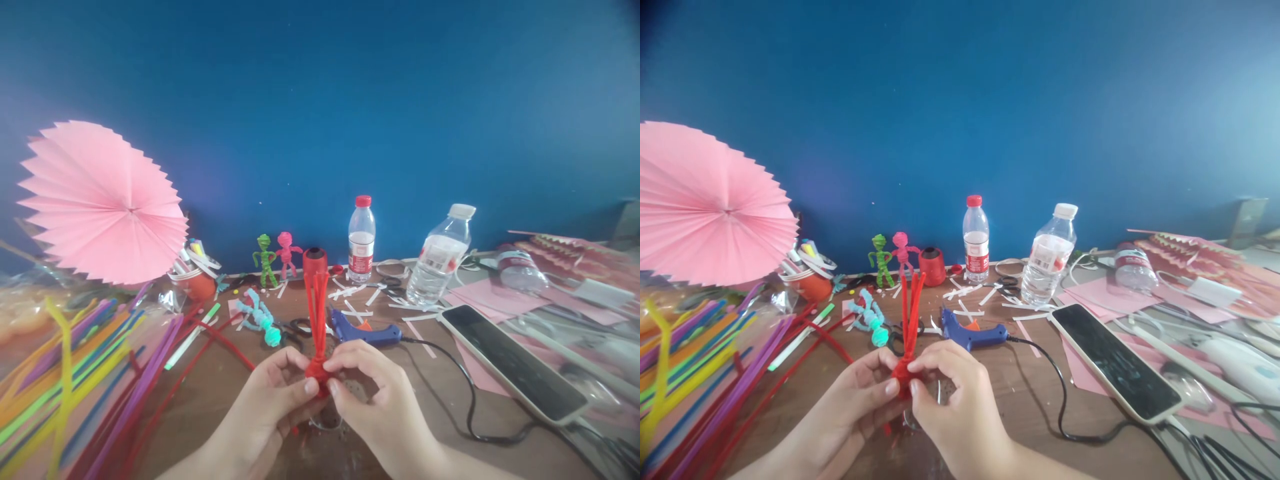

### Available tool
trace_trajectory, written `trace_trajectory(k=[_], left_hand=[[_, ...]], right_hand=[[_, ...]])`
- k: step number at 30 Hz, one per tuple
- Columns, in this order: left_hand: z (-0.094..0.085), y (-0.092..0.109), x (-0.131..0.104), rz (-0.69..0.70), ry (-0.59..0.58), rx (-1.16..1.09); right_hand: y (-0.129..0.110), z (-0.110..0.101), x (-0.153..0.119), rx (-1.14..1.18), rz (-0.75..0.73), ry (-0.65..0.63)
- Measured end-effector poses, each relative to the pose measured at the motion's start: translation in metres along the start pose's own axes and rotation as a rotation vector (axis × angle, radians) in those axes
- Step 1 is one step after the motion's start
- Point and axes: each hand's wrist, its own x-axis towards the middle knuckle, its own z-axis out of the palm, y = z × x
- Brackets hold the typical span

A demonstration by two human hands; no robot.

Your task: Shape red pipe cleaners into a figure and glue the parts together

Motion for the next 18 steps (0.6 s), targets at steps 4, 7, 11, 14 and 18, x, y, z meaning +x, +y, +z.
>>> trace_trajectory(k=[4,7,11,14,18], left_hand=[[0.0074,0.0015,-0.0023,0.018,0.030,-0.005],[0.0110,0.0029,-0.0036,0.055,0.055,0.026],[0.0090,0.0064,-0.0026,0.108,0.035,0.141],[0.0054,0.0070,-0.0007,0.120,-0.014,0.230],[0.0069,0.0012,0.0003,0.214,0.071,0.279]], right_hand=[[-0.0009,0.0005,0.0000,0.030,0.024,0.011],[-0.0021,0.0013,-0.0009,0.081,0.080,0.011],[-0.0037,0.0032,-0.0021,0.167,0.113,0.032],[-0.0025,0.0047,-0.0029,0.169,0.088,0.077],[0.0011,0.0061,-0.0052,0.152,0.012,0.119]])
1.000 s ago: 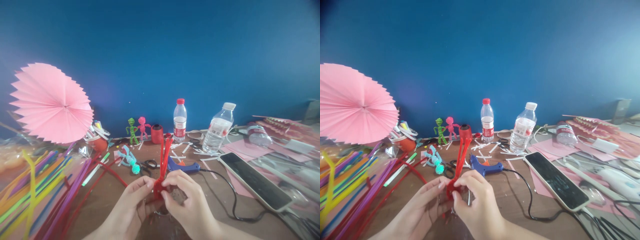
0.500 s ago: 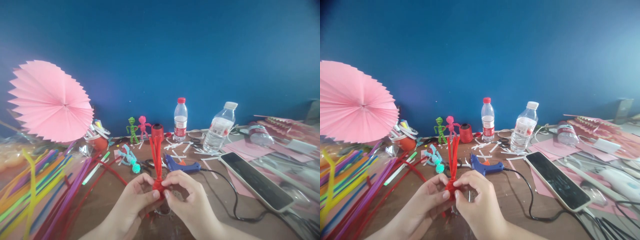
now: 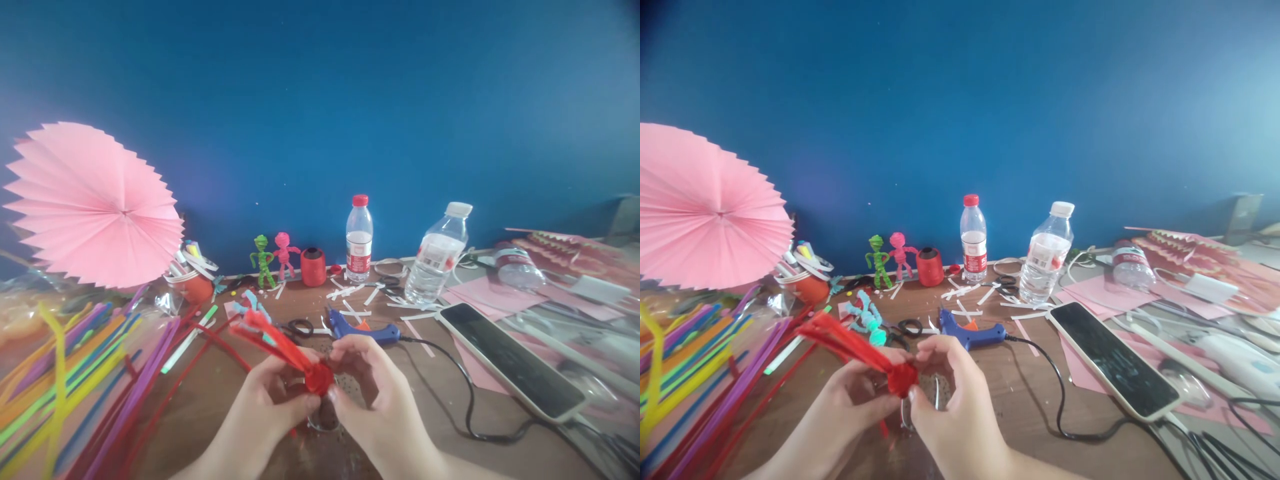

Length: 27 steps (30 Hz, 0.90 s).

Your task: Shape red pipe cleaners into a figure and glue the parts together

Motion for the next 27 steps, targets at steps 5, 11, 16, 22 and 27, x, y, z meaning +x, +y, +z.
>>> trace_trajectory(k=[5,11,16,22,27], left_hand=[[0.006,-0.006,-0.002,0.099,0.071,-0.025],[-0.004,-0.009,0.000,0.178,0.052,0.103],[-0.006,-0.006,-0.002,0.322,0.083,0.185],[-0.004,-0.005,-0.005,0.339,0.141,0.170],[-0.008,-0.002,-0.003,0.278,0.132,0.208]], right_hand=[[-0.002,-0.001,-0.003,-0.067,-0.169,-0.008],[-0.001,-0.002,-0.007,-0.109,-0.255,-0.001],[-0.005,-0.004,-0.004,-0.100,-0.316,0.004],[-0.018,-0.008,0.004,-0.148,-0.369,-0.035],[-0.018,-0.008,0.007,-0.119,-0.312,-0.058]])
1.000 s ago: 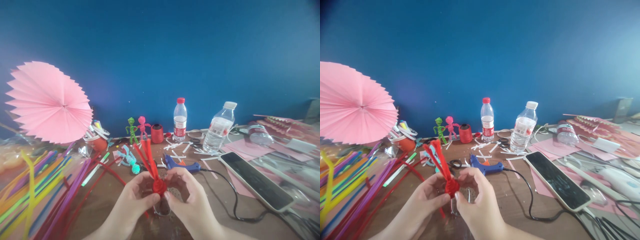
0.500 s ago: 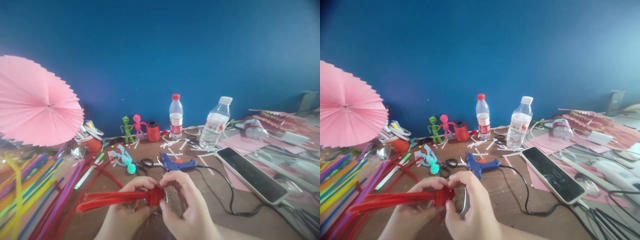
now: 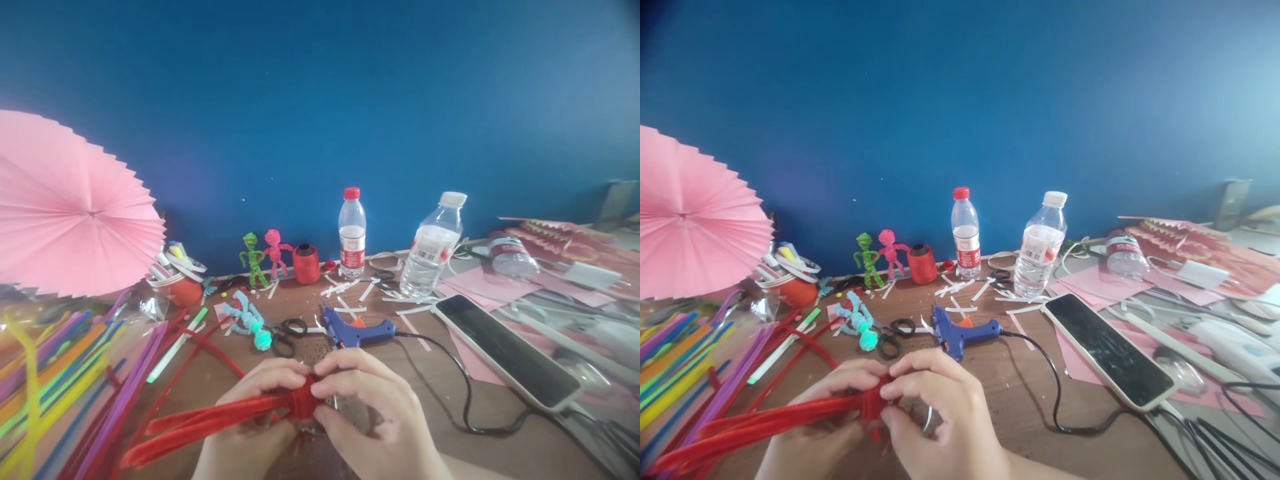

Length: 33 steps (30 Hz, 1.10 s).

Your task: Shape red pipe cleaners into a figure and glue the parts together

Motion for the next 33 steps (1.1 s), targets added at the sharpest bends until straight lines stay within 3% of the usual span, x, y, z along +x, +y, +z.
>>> trace_trajectory(k=[11,29,33], left_hand=[[-0.0047,-0.0028,0.0048,0.059,-0.034,0.139],[0.0016,0.0052,0.0028,-0.056,0.001,0.114],[0.0020,0.0002,0.0011,-0.103,-0.054,0.060]], right_hand=[[0.0017,-0.0048,0.0024,-0.020,-0.011,-0.109],[0.0048,-0.0053,0.0014,0.006,-0.037,-0.142],[0.0058,-0.0042,0.0003,0.034,-0.021,-0.130]])
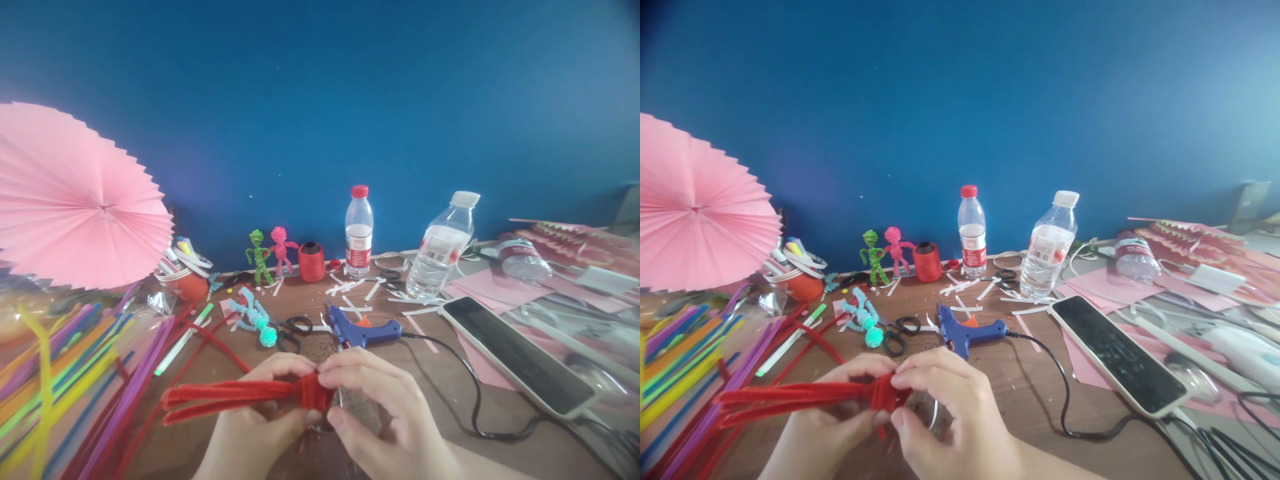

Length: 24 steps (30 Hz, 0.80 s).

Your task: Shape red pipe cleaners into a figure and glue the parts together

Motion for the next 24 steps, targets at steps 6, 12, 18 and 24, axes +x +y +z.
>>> trace_trajectory(k=[6,12,18,24], left_hand=[[-0.002,-0.010,-0.004,-0.092,-0.092,-0.192],[0.003,-0.004,-0.006,-0.172,-0.093,-0.322],[0.009,0.003,-0.011,-0.249,-0.057,-0.445],[0.010,0.003,-0.014,-0.323,-0.085,-0.508]], right_hand=[[0.002,-0.001,-0.001,-0.026,-0.069,-0.007],[0.005,0.003,-0.005,-0.082,-0.121,-0.018],[0.007,0.004,-0.009,-0.138,-0.123,-0.071],[0.003,0.003,-0.009,-0.201,-0.141,-0.104]])
